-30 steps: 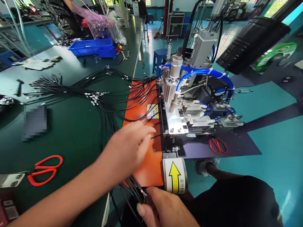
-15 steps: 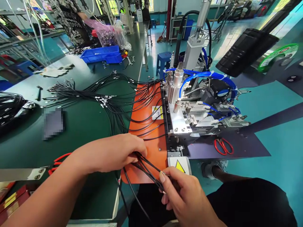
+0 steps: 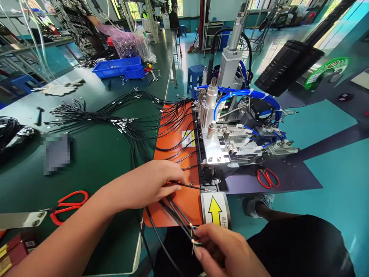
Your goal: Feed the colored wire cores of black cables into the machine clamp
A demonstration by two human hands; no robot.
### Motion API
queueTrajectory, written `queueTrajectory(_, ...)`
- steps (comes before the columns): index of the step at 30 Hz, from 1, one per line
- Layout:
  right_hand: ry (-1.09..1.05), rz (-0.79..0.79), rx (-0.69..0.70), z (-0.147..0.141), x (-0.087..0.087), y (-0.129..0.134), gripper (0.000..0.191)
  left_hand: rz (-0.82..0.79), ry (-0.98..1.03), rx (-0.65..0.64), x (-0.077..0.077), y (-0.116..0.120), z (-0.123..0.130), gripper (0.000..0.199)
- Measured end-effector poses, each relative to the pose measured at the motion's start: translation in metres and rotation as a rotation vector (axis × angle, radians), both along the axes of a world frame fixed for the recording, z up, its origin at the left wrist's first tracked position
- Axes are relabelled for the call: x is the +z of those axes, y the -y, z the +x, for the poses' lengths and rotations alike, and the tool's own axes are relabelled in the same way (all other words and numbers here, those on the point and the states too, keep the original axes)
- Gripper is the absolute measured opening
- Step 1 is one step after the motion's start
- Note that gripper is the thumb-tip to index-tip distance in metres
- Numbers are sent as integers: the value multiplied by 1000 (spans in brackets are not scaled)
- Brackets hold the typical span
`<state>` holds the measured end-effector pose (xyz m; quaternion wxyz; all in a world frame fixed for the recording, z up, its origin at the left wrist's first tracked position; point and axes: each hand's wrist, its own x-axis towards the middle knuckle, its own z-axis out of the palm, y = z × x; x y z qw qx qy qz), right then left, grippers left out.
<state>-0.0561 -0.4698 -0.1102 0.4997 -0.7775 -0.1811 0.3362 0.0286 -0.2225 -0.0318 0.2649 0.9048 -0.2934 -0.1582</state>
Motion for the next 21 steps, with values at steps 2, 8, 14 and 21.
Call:
queueTrajectory(2,25,-56,98,-1,-3,4,31,-76,14,-7,-6,14,-4,12)
queueTrajectory(8,157,-137,-5,7,2,37,25,-351,78,79,-50,58,-19,21)
queueTrajectory(14,292,-230,-431,22,5,60,29,-496,201,243,-70,75,-21,14)
queueTrajectory(21,489,-146,-515,34,-1,37,30,-462,270,303,-77,77,-24,14)
